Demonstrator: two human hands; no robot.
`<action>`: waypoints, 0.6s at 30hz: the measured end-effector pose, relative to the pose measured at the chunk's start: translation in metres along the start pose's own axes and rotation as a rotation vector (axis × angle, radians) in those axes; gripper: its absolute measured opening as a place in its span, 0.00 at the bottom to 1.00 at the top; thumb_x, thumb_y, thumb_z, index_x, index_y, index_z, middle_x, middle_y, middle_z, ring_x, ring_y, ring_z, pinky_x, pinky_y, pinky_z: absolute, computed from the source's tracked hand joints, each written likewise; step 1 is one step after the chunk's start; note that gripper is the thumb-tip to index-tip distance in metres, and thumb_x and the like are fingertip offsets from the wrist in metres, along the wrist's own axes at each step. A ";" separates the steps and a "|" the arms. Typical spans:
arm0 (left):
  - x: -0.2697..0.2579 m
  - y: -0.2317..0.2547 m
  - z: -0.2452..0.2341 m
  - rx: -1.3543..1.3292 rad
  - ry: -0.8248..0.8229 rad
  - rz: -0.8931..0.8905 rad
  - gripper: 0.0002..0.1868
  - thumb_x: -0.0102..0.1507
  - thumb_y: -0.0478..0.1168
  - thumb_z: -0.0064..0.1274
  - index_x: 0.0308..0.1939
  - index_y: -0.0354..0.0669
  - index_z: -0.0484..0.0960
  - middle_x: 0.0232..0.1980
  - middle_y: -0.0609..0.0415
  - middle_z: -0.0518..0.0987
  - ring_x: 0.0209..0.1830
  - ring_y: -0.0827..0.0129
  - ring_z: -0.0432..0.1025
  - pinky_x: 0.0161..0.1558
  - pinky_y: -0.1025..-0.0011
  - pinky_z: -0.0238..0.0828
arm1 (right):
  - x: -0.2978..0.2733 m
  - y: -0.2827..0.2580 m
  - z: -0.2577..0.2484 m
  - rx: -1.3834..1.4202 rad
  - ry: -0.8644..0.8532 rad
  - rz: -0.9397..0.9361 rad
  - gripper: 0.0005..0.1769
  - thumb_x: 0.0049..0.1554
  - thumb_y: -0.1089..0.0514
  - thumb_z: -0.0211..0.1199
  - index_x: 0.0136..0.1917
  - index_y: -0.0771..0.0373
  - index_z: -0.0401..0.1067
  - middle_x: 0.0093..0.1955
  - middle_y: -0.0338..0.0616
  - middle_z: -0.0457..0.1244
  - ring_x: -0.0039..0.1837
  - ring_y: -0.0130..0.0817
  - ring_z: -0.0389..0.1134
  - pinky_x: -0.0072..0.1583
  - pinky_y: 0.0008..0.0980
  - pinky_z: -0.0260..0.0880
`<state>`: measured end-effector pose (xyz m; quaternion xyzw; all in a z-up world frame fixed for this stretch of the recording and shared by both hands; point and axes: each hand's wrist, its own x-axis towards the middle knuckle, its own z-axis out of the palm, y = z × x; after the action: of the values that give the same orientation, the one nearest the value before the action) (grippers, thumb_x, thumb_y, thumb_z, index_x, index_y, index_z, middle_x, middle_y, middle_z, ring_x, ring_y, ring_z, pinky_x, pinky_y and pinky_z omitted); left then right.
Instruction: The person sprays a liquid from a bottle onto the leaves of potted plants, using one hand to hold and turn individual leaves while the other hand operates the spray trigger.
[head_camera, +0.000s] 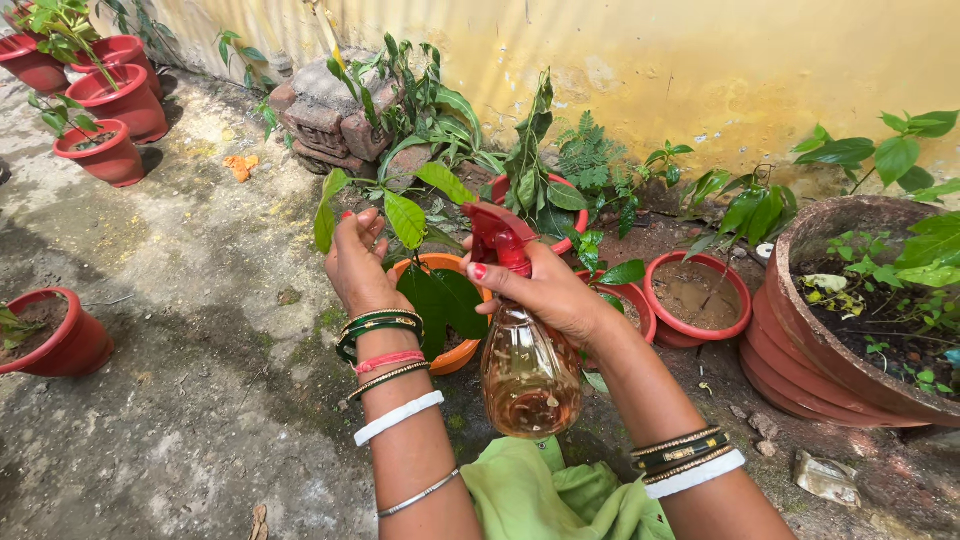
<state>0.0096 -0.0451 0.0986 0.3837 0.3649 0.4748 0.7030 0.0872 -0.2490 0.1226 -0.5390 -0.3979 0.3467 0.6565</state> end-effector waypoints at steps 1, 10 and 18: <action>0.000 0.001 0.001 -0.002 -0.014 0.030 0.16 0.57 0.53 0.51 0.40 0.49 0.82 0.45 0.59 0.84 0.49 0.72 0.72 0.56 0.63 0.60 | 0.000 -0.003 0.002 0.002 -0.045 -0.021 0.45 0.54 0.47 0.67 0.79 0.54 0.53 0.63 0.34 0.61 0.62 0.24 0.66 0.53 0.33 0.76; 0.005 0.009 0.007 0.064 -0.050 0.003 0.26 0.58 0.67 0.51 0.40 0.50 0.81 0.44 0.61 0.79 0.46 0.70 0.70 0.52 0.57 0.57 | 0.002 -0.014 0.004 -0.118 -0.190 -0.088 0.46 0.56 0.54 0.67 0.83 0.56 0.51 0.63 0.34 0.63 0.63 0.22 0.63 0.60 0.29 0.69; -0.003 0.017 0.016 -0.100 -0.134 0.075 0.35 0.60 0.74 0.47 0.44 0.46 0.83 0.31 0.64 0.76 0.28 0.79 0.65 0.38 0.72 0.61 | 0.003 -0.044 0.012 -0.210 -0.219 -0.119 0.44 0.57 0.52 0.68 0.81 0.61 0.54 0.59 0.35 0.64 0.61 0.23 0.64 0.64 0.28 0.66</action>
<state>0.0165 -0.0466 0.1213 0.3924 0.2782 0.4918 0.7258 0.0791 -0.2492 0.1675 -0.5393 -0.5323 0.3202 0.5686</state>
